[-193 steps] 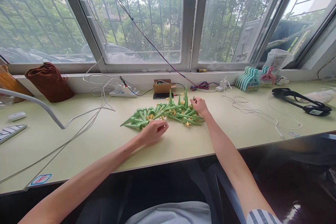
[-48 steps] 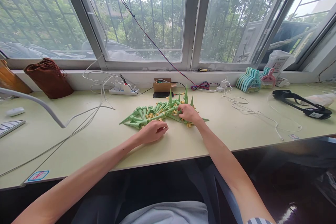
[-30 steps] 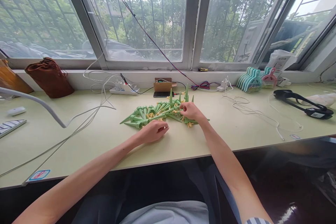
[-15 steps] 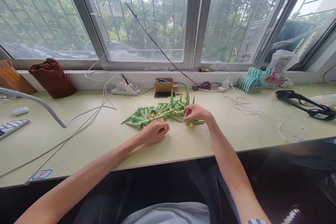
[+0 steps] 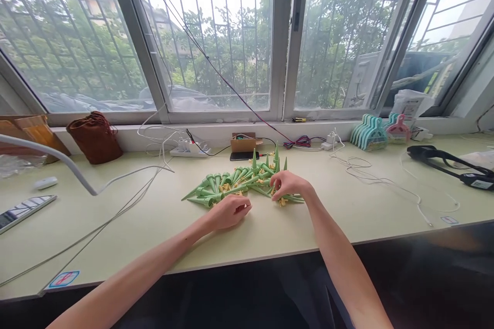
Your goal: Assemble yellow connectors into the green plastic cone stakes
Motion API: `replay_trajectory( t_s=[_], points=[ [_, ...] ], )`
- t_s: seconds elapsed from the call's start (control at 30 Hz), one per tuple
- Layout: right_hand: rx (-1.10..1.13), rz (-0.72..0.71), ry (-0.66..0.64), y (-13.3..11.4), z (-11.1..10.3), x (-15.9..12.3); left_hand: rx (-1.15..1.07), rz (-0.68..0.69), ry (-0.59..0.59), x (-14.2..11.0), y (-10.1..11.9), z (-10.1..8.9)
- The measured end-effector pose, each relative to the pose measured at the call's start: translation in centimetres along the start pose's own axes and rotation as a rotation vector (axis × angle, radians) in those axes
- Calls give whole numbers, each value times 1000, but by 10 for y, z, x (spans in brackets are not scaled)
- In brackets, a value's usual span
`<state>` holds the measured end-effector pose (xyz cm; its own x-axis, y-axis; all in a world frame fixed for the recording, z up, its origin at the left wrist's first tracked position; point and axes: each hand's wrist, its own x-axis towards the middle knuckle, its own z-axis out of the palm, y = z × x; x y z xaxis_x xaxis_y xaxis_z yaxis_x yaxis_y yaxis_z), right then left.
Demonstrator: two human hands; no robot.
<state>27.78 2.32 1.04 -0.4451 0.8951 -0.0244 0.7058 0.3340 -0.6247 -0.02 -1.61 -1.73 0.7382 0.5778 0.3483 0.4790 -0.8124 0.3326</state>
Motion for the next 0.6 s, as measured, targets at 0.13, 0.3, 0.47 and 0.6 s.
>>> replay_trajectory(
  t_s=[0.13, 0.3, 0.47, 0.6],
  points=[
    [49, 1, 22, 0, 3, 1, 2, 5, 6, -1, -1, 2],
    [107, 16, 60, 2, 8, 5, -8, -1, 16, 0, 0, 2],
    [125, -8, 92, 4, 13, 9, -7, -5, 10, 0, 0, 2],
    [130, -32, 151, 1, 14, 9, -10, 1, 14, 0, 1, 0]
  ],
)
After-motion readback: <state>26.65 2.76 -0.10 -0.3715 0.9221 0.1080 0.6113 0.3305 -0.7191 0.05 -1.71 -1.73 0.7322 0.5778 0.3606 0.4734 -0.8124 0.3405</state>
